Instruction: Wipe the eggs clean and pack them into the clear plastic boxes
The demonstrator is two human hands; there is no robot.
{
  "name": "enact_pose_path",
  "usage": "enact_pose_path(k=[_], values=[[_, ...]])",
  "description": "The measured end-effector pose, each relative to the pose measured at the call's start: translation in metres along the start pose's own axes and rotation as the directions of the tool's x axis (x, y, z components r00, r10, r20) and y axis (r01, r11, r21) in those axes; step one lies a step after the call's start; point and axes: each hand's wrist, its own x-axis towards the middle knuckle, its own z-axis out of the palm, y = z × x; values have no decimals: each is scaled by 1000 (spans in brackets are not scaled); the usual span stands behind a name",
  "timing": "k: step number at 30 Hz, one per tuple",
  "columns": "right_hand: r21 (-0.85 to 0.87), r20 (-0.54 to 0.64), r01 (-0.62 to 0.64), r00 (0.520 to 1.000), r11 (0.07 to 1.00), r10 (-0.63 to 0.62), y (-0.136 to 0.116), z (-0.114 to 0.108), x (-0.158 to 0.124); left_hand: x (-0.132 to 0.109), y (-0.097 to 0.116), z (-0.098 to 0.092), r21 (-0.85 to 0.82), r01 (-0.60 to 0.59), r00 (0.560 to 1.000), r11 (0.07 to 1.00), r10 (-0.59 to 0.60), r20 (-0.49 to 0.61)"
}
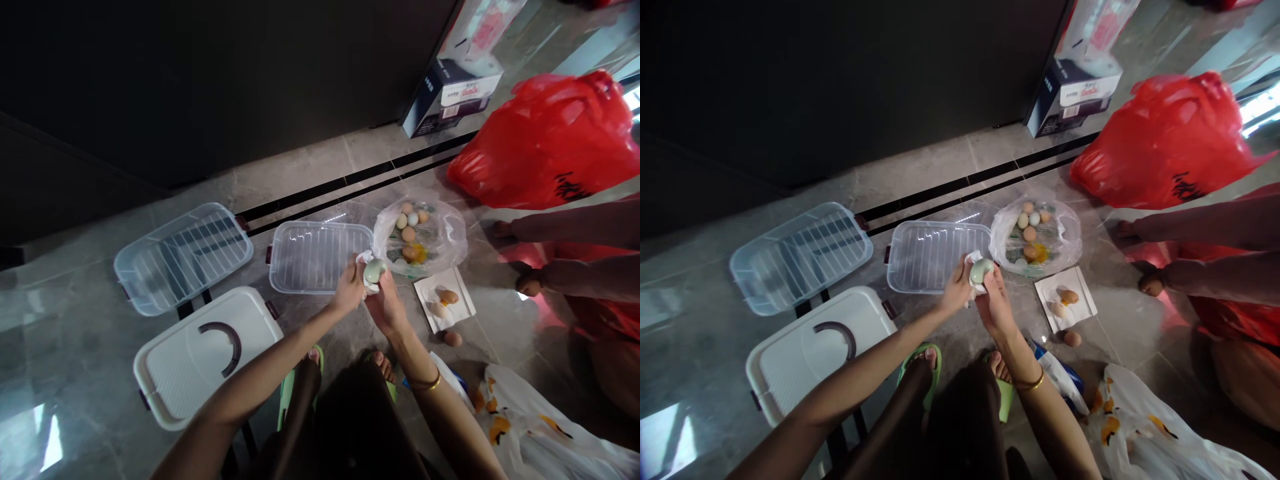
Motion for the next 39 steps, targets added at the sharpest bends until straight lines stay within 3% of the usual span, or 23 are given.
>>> enact_pose_path(k=[3, 5, 7, 9, 12, 19, 22, 25, 27, 30, 34, 37, 39], values=[[121, -28, -94, 995, 988, 98, 1, -3, -1, -3, 4, -4, 160, 42, 999, 986, -37, -35], [156, -50, -106, 992, 982, 115, 0, -9, -1, -4, 10, -12, 266, 8, 999, 964, 2, -35], [174, -80, -83, 992, 981, 98, -3, -14, 0, -4, 18, -20, 272, -125, 992, 954, 123, 23], [170, -98, -46, 993, 984, 64, -8, -17, 0, -3, 24, -27, 219, -289, 955, 932, 264, 133], [132, -81, -3, 997, 991, 14, -17, -17, 0, -2, 29, -29, 186, -381, 907, 906, 328, 263], [-45, -80, 66, 994, 997, -70, -23, -11, -2, 0, 29, -26, 166, -259, 956, 951, 228, 185], [-58, -96, 43, 994, 997, -48, -26, -15, 1, 2, 25, -29, 3, -133, 982, 991, 131, 139], [-129, -108, 63, 991, 990, -78, -29, -22, 2, 3, 21, -30, -200, -4, 986, 980, 38, 162], [-177, -98, 78, 990, 981, -96, -29, -23, 1, 3, 21, -31, -224, 19, 983, 974, 22, 181], [-343, -71, 162, 978, 925, -197, -25, -18, -2, 0, 26, -31, -120, -52, 981, 991, 73, 180], [-518, -43, 318, 918, 794, -395, -18, -5, -3, -4, 35, -30, 135, -201, 966, 970, 173, 195], [-517, -169, 288, 889, 806, -426, -17, 1, 2, -8, 36, -27, 267, -294, 949, 918, 247, 196], [-434, -248, 216, 905, 874, -347, -17, 0, 9, -10, 34, -25, 320, -342, 937, 884, 292, 193]])
